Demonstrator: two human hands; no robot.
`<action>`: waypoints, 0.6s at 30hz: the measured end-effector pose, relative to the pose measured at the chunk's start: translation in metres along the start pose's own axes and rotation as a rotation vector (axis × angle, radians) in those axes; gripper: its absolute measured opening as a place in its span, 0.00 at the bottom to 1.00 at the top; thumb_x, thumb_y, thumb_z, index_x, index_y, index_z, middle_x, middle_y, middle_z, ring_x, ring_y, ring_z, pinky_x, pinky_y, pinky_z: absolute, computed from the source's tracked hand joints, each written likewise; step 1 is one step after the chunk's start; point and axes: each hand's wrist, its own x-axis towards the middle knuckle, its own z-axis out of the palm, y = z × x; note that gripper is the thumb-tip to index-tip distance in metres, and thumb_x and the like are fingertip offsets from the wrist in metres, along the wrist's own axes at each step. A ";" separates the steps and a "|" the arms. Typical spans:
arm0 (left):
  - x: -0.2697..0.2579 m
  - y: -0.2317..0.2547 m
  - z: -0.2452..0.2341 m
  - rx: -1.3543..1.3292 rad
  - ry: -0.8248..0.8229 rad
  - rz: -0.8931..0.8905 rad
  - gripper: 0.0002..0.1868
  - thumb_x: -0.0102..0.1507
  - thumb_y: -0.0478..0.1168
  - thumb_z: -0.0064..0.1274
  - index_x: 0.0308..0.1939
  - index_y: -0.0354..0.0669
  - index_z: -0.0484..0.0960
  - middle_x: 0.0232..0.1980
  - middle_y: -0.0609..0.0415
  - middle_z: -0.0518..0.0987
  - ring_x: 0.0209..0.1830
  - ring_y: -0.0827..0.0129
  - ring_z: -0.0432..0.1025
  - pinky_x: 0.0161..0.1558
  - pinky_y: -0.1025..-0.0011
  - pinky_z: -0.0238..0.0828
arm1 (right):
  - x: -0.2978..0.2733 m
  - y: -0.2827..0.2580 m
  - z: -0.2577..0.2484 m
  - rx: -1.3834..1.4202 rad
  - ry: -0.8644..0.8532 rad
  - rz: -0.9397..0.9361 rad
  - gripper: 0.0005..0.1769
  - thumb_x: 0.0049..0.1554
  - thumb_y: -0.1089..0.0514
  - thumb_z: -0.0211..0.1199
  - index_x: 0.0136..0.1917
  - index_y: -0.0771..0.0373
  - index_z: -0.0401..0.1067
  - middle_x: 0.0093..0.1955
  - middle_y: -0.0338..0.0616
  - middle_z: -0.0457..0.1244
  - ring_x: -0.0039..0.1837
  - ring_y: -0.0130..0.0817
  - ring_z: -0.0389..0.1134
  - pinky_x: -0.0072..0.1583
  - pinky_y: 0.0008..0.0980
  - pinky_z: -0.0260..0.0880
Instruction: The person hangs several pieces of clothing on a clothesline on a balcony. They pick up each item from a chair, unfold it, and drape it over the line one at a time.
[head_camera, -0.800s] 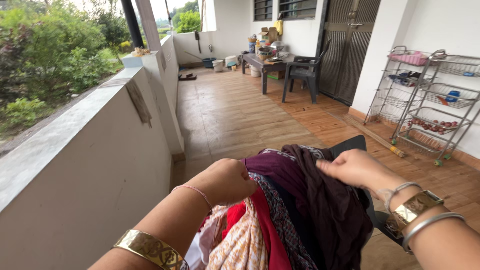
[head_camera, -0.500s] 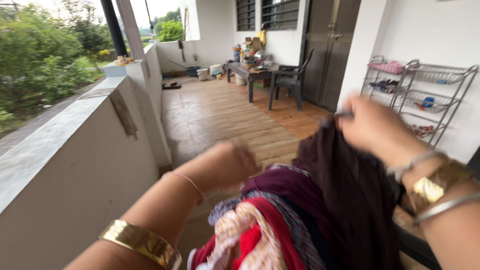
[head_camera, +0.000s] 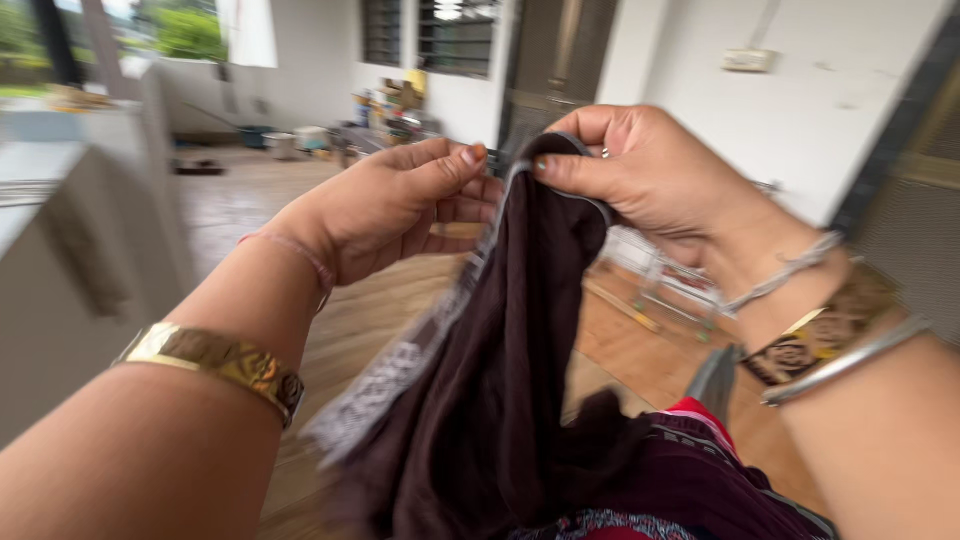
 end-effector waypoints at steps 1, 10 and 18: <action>0.002 -0.004 0.002 -0.050 0.013 -0.041 0.19 0.68 0.54 0.55 0.54 0.46 0.82 0.46 0.62 0.80 0.50 0.71 0.74 0.53 0.66 0.75 | -0.002 0.007 0.000 0.116 0.035 0.030 0.09 0.58 0.61 0.66 0.52 0.64 0.75 0.45 0.39 0.71 0.45 0.25 0.73 0.49 0.24 0.76; 0.026 -0.015 -0.030 0.106 0.056 -0.096 0.24 0.65 0.56 0.52 0.49 0.37 0.83 0.47 0.51 0.85 0.44 0.70 0.78 0.50 0.71 0.78 | 0.008 0.063 0.001 0.135 0.177 0.318 0.17 0.59 0.48 0.62 0.50 0.65 0.78 0.44 0.42 0.73 0.47 0.27 0.75 0.50 0.26 0.78; 0.056 -0.116 -0.094 0.426 -0.192 -0.363 0.23 0.62 0.35 0.47 0.59 0.53 0.85 0.51 0.53 0.88 0.46 0.68 0.80 0.43 0.66 0.77 | 0.064 0.084 0.029 0.208 0.030 0.166 0.10 0.61 0.52 0.63 0.48 0.60 0.77 0.45 0.36 0.70 0.48 0.25 0.70 0.56 0.27 0.71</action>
